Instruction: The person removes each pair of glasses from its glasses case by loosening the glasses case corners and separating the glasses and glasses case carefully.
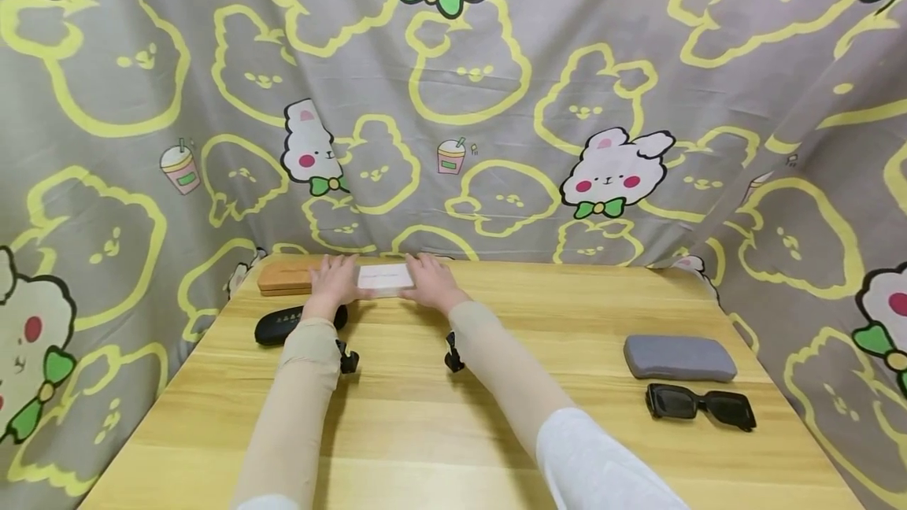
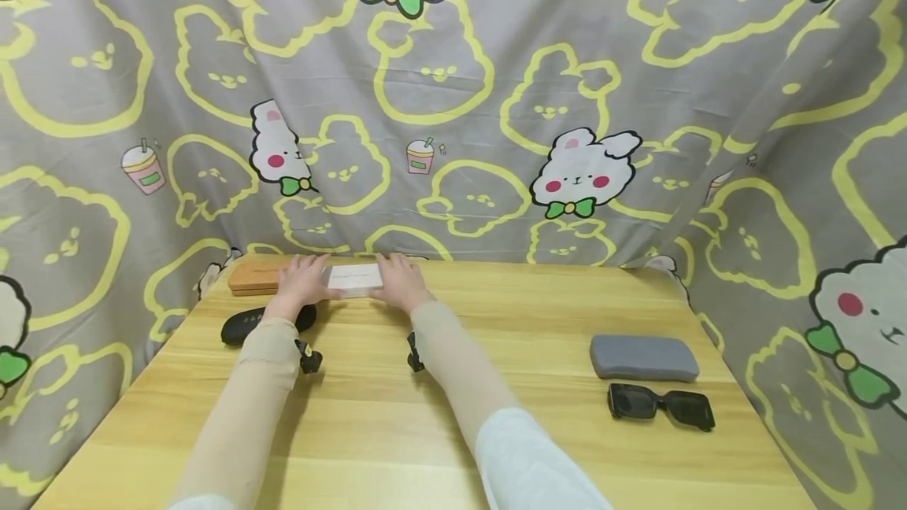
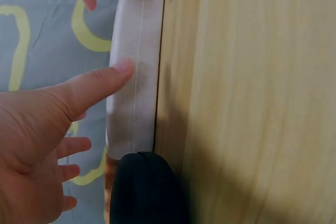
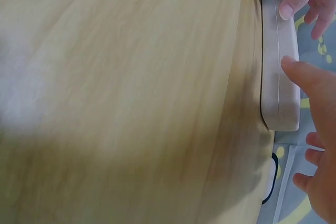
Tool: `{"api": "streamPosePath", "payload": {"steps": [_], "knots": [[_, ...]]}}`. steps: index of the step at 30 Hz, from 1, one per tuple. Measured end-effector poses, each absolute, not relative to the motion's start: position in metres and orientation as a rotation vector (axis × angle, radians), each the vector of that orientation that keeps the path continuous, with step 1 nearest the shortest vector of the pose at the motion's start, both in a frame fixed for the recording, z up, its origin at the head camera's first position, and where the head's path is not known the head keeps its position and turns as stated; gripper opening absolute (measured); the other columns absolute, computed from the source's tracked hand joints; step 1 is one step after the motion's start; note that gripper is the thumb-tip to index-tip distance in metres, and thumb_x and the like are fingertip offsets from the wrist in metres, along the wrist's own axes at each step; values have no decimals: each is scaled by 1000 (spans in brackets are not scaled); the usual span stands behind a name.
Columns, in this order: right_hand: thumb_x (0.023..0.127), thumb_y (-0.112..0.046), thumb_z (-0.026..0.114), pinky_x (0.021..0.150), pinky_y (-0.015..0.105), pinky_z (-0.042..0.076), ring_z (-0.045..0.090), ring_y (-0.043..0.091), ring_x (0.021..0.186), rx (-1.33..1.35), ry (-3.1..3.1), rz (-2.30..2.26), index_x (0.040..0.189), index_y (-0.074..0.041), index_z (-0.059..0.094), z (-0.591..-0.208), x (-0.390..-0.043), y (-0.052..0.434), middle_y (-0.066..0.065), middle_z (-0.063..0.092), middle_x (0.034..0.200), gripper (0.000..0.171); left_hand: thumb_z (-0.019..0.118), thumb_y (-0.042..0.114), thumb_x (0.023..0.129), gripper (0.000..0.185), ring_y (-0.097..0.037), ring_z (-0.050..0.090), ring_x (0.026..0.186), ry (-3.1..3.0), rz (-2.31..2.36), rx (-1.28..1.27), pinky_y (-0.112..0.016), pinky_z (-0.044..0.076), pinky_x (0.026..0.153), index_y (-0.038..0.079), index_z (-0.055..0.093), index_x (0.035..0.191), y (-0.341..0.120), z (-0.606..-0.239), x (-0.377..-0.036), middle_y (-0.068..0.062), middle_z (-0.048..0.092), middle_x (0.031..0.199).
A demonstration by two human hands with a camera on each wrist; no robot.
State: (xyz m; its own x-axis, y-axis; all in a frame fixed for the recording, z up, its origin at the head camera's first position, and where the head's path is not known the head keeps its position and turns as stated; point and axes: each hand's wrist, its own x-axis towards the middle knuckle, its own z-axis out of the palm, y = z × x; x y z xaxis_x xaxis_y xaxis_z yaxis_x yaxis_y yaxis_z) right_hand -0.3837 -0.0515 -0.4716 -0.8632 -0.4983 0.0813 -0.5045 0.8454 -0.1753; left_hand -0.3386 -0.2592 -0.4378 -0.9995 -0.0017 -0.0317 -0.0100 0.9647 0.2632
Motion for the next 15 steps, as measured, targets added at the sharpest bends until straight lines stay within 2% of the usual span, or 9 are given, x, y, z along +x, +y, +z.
{"api": "streamPosePath", "payload": {"steps": [6, 15], "knots": [[89, -58, 60, 119, 52, 27, 25, 33, 149, 768, -3047, 251, 156, -14, 21, -473, -384, -52, 14, 31, 158, 89, 79, 47, 77, 99, -55, 5, 146, 3034, 337, -9, -75, 3, 112, 8, 28, 153, -253, -441, -346, -28, 24, 157], [89, -57, 61, 118, 53, 29, 27, 35, 147, 796, -3017, 224, 155, -13, 23, -475, -383, -61, 12, 34, 157, 88, 82, 37, 77, 92, -54, 9, 146, 3009, 304, -68, -73, 2, 114, 6, 35, 149, -255, -443, -351, -27, 30, 155]]}}
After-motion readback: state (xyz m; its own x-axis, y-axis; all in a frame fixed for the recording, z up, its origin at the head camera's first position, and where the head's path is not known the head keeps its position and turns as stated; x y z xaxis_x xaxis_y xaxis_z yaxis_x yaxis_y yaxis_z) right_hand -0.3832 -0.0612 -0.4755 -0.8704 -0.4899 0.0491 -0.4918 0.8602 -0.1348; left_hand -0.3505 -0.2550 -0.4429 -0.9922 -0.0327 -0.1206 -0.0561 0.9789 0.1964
